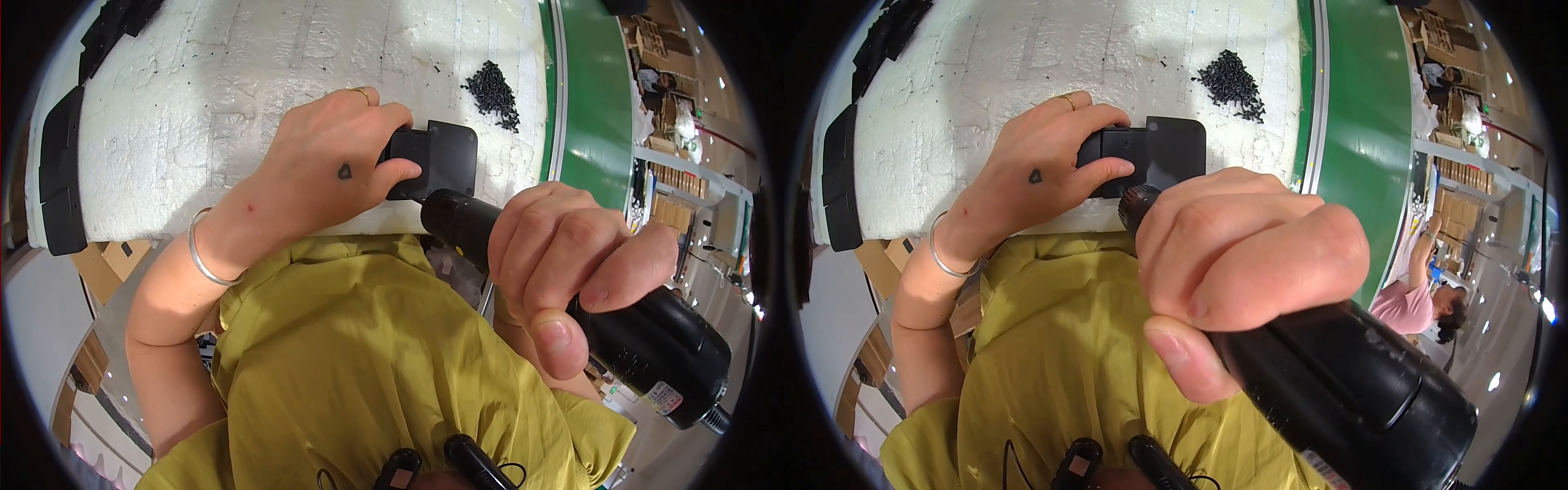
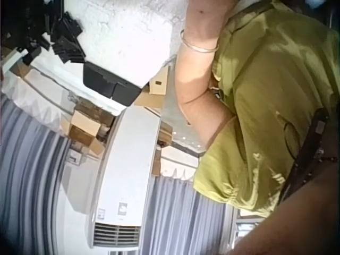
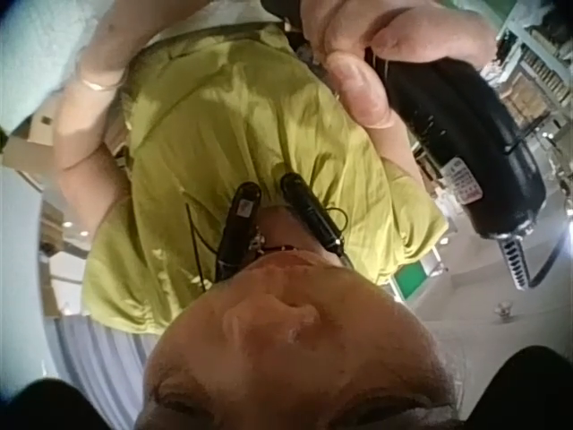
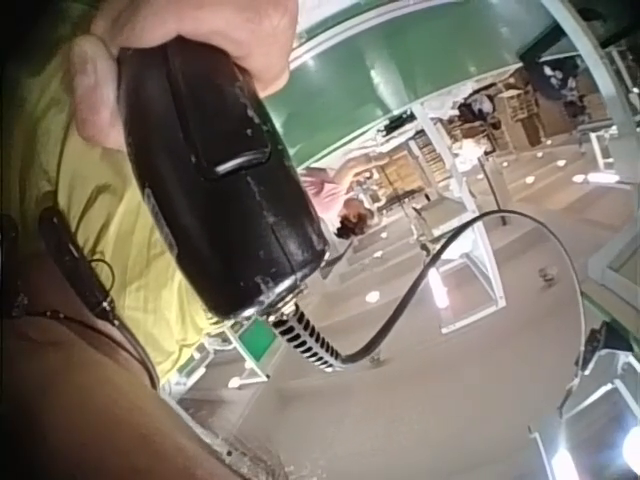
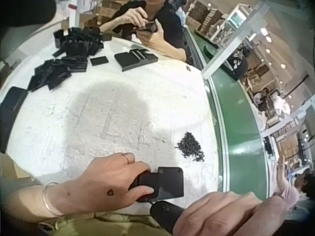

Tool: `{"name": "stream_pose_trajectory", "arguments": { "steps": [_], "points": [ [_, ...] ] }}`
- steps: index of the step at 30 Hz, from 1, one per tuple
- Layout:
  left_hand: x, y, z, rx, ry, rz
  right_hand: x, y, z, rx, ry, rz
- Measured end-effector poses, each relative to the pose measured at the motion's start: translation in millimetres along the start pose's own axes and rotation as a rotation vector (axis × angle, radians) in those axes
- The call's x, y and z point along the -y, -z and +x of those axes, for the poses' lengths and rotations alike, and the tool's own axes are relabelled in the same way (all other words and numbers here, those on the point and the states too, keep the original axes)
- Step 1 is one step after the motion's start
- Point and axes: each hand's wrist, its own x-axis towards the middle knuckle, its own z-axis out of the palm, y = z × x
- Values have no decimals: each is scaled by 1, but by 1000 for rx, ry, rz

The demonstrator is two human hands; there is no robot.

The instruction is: Assembling plastic components by inserting screws into a housing using an electric screwdriver.

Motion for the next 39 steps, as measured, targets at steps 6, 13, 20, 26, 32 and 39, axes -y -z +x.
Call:
{"name": "stream_pose_trajectory", "arguments": {
  "steps": [6, 13, 20, 26, 32, 39],
  "points": [
    [-1, 0, 5, 10, 2, 0, 2, -2, 6, -14, -9, -2],
    [-2, 22, 9, -151, 185, -214, 12, 21, -11, -219, 217, 335],
    [-45, 30, 9, -380, 413, -1203, -15, -8, 2, -710, -223, 64],
    [-51, 41, 7, -123, 420, -1469, -19, -8, -7, -575, -335, 102],
    [-18, 87, -14, 142, 579, -1685, -13, -2, -27, -512, -357, 188],
    [-7, 138, -50, -344, 461, -1540, -11, 39, -56, -437, -99, 786]
  ]
}}
